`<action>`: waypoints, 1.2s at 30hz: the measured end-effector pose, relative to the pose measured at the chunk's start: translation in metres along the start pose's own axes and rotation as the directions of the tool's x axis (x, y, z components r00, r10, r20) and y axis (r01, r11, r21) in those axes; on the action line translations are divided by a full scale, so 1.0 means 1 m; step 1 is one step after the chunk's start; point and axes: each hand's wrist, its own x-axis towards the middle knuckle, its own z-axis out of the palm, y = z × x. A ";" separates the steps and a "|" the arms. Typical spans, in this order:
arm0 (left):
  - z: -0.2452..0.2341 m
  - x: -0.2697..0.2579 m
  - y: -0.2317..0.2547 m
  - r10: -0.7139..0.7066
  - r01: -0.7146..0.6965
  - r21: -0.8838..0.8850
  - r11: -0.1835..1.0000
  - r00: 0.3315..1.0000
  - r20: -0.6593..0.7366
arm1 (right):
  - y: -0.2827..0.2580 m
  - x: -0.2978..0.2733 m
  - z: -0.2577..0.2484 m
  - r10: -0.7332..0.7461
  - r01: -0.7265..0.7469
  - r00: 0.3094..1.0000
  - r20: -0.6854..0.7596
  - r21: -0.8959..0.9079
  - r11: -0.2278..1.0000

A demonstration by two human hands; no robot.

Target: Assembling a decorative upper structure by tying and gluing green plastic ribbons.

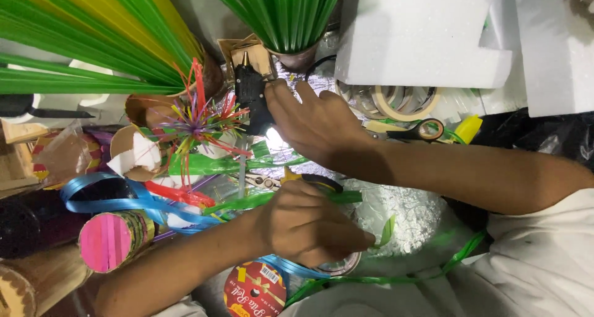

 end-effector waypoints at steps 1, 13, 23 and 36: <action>-0.001 0.003 0.001 -0.001 0.001 0.000 1.000 1.000 0.000 | 0.001 0.001 -0.002 -0.001 0.001 1.000 0.000 0.001 1.000; -0.004 0.018 0.014 0.079 -0.080 -0.012 0.997 0.994 -0.078 | 0.030 -0.017 -0.046 -0.058 0.016 0.992 0.115 0.337 0.941; -0.024 0.043 0.062 -0.144 0.120 -0.162 0.979 0.979 -0.143 | 0.039 -0.050 -0.038 -0.005 -0.168 0.965 0.263 0.630 0.758; -0.004 0.011 0.021 -0.655 0.568 -0.326 0.756 0.650 -0.385 | 0.038 -0.083 -0.006 0.316 0.239 0.926 -0.209 0.969 -0.061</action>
